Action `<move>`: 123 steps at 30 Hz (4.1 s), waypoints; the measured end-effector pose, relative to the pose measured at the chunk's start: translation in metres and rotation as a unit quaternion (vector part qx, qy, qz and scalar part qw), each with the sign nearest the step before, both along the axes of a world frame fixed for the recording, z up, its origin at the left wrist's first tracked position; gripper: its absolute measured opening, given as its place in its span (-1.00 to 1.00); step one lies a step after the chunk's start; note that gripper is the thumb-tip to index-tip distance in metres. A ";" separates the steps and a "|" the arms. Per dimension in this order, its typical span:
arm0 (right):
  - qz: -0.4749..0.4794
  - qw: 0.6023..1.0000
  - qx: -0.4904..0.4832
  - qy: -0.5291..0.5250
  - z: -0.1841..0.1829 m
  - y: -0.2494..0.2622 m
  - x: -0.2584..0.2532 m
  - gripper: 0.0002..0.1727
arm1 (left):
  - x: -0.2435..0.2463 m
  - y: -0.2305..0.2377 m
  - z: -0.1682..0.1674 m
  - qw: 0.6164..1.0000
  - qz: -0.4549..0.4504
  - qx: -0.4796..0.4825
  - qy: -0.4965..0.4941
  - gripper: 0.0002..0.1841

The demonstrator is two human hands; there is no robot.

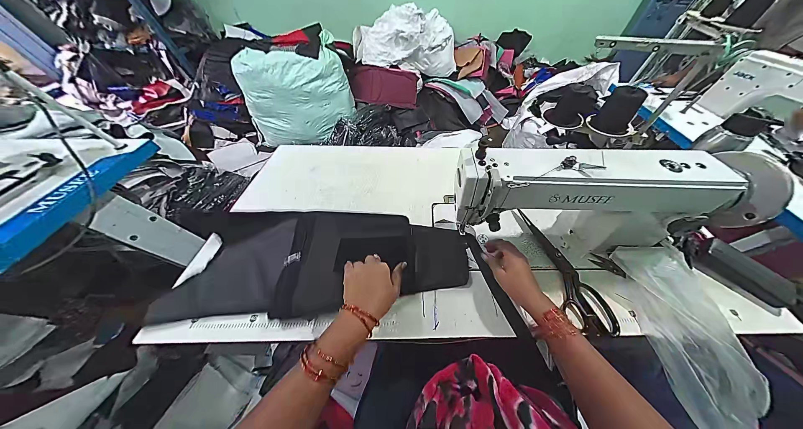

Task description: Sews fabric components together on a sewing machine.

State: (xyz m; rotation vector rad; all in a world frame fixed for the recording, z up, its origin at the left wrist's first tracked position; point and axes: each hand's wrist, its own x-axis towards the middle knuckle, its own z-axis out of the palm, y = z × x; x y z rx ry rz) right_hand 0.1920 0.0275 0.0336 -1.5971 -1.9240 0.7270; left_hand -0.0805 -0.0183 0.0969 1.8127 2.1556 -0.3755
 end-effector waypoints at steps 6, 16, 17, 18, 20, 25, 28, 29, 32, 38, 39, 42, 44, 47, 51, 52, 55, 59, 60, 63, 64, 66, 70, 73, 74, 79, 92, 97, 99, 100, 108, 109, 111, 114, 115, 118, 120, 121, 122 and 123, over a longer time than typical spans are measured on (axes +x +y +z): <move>-0.045 0.986 -0.109 -0.116 0.013 0.044 -0.043 -0.57 | 0.013 -0.005 -0.021 0.946 -0.026 0.295 -0.129 -0.50; 0.048 0.992 -0.084 -0.085 0.012 0.042 -0.025 -0.64 | 0.053 0.021 -0.048 0.990 -0.053 0.052 -0.116 -0.28; 0.053 0.991 -0.082 -0.088 0.012 0.042 -0.025 -0.62 | 0.046 0.023 -0.048 0.989 -0.063 0.054 -0.120 -0.29; 0.058 0.991 -0.082 -0.092 0.014 0.042 -0.025 -0.60 | 0.041 0.025 -0.047 0.989 -0.066 0.054 -0.124 -0.30; 0.063 0.989 -0.085 -0.106 0.016 0.040 -0.026 -0.57 | 0.041 0.029 -0.041 0.990 -0.062 0.033 -0.123 -0.30; 0.076 0.984 -0.090 -0.130 0.016 0.040 -0.027 -0.54 | 0.085 0.034 -0.028 0.979 -0.093 0.060 -0.168 -0.27; 0.083 0.981 -0.108 -0.136 0.015 0.043 -0.026 -0.51 | 0.111 0.042 -0.030 0.977 -0.124 0.029 -0.168 -0.20; 0.087 0.981 -0.112 -0.135 0.015 0.044 -0.025 -0.52 | 0.117 0.043 -0.030 0.979 -0.125 0.020 -0.157 -0.22; 0.089 0.981 -0.124 -0.120 0.016 0.047 -0.022 -0.55 | 0.128 0.047 -0.021 0.984 -0.126 -0.018 -0.126 -0.26; 0.114 0.975 -0.136 -0.134 0.021 0.050 -0.019 -0.54 | 0.145 0.066 -0.005 0.986 -0.080 -0.108 -0.102 -0.25; 0.116 0.976 -0.135 -0.129 0.021 0.050 -0.018 -0.56 | 0.142 0.070 0.001 0.983 -0.073 -0.117 -0.121 -0.34; 0.114 0.979 -0.136 -0.099 0.021 0.050 -0.016 -0.61 | 0.109 0.088 0.010 0.964 -0.129 -0.122 -0.200 -0.62; 0.111 0.982 -0.132 -0.080 0.017 0.050 -0.014 -0.62 | 0.078 0.104 0.002 0.939 -0.156 -0.114 -0.283 -0.63; 0.122 0.979 -0.139 -0.089 0.022 0.046 -0.019 -0.58 | 0.052 0.113 -0.012 0.895 -0.100 -0.120 -0.417 -0.61; 0.111 0.975 -0.148 -0.120 0.026 0.034 -0.038 -0.62 | 0.059 0.100 -0.012 0.891 -0.090 -0.110 -0.430 -0.61; 0.094 0.976 -0.159 -0.114 0.028 0.031 -0.042 -0.62 | 0.062 0.096 -0.011 0.896 -0.097 -0.111 -0.419 -0.59; 0.057 0.987 -0.142 -0.059 0.024 0.027 -0.044 -0.63 | 0.059 0.092 -0.011 0.892 -0.125 -0.102 -0.422 -0.57; 0.005 0.991 -0.133 -0.002 0.016 0.024 -0.040 -0.63 | 0.056 0.091 -0.032 0.938 -0.172 0.024 -0.301 -0.62; -0.007 0.990 -0.138 0.006 0.015 0.024 -0.040 -0.62 | 0.058 0.088 -0.042 0.943 -0.188 0.048 -0.270 -0.58; -0.021 0.989 -0.147 0.025 0.016 0.026 -0.039 -0.56 | 0.067 0.072 -0.061 0.946 -0.176 0.108 -0.249 -0.53; -0.021 0.988 -0.151 0.027 0.015 0.026 -0.038 -0.56 | 0.070 0.068 -0.064 0.944 -0.166 0.122 -0.256 -0.54; -0.020 0.987 -0.160 0.026 0.016 0.027 -0.037 -0.54 | 0.076 0.061 -0.065 0.943 -0.143 0.129 -0.273 -0.54; -0.011 0.985 -0.168 0.035 0.014 0.030 -0.034 -0.53 | 0.086 0.055 -0.067 0.938 -0.128 0.150 -0.285 -0.53; -0.001 0.984 -0.174 0.031 0.014 0.031 -0.033 -0.50 | 0.089 0.051 -0.066 0.943 -0.142 0.147 -0.261 -0.49; 0.004 0.985 -0.170 0.026 0.014 0.030 -0.033 -0.50 | 0.089 0.050 -0.065 0.945 -0.147 0.139 -0.256 -0.47; 0.027 0.988 -0.151 -0.011 0.019 0.023 -0.035 -0.50 | 0.089 0.050 -0.059 0.948 -0.171 0.112 -0.243 -0.48; 0.021 0.988 -0.150 -0.003 0.021 0.019 -0.031 -0.55 | 0.084 0.046 -0.061 0.937 -0.161 0.113 -0.287 -0.56; -0.003 0.986 -0.154 0.059 0.009 0.012 -0.026 -0.57 | 0.083 0.045 -0.066 0.926 -0.169 0.144 -0.305 -0.60; 0.004 0.987 -0.154 0.055 0.012 0.010 -0.026 -0.56 | 0.083 0.046 -0.064 0.930 -0.175 0.132 -0.296 -0.60; 0.008 0.988 -0.150 0.042 0.014 0.009 -0.027 -0.56 | 0.083 0.046 -0.062 0.931 -0.179 0.127 -0.293 -0.60; 0.057 0.970 -0.155 -0.179 0.028 -0.003 -0.050 -0.48 | 0.079 0.044 -0.070 0.891 -0.139 0.192 -0.388 -0.67; 0.059 0.966 -0.153 -0.199 0.028 -0.003 -0.053 -0.49 | 0.080 0.045 -0.070 0.893 -0.134 0.196 -0.383 -0.63; 0.062 0.965 -0.133 -0.219 0.026 -0.005 -0.055 -0.58 | 0.084 0.047 -0.068 0.914 -0.154 0.179 -0.330 -0.44; 0.068 0.964 -0.129 -0.224 0.024 -0.006 -0.055 -0.63 | 0.091 0.050 -0.062 0.947 -0.192 0.119 -0.231 -0.37; 0.069 0.963 -0.132 -0.223 0.024 -0.005 -0.055 -0.61 | 0.092 0.052 -0.059 0.952 -0.198 0.098 -0.210 -0.38; 0.070 0.963 -0.135 -0.224 0.024 -0.005 -0.055 -0.58 | 0.093 0.053 -0.057 0.957 -0.203 0.090 -0.188 -0.40; 0.071 0.964 -0.133 -0.221 0.024 -0.004 -0.054 -0.57 | 0.093 0.053 -0.058 0.958 -0.201 0.093 -0.184 -0.41; 0.070 0.964 -0.133 -0.219 0.024 -0.004 -0.054 -0.56 | 0.093 0.053 -0.059 0.957 -0.200 0.101 -0.185 -0.42; 0.069 0.965 -0.131 -0.217 0.024 -0.004 -0.054 -0.55 | 0.093 0.053 -0.061 0.956 -0.199 0.109 -0.187 -0.42; 0.066 0.966 -0.127 -0.215 0.023 -0.004 -0.053 -0.55 | 0.092 0.052 -0.062 0.954 -0.199 0.116 -0.193 -0.42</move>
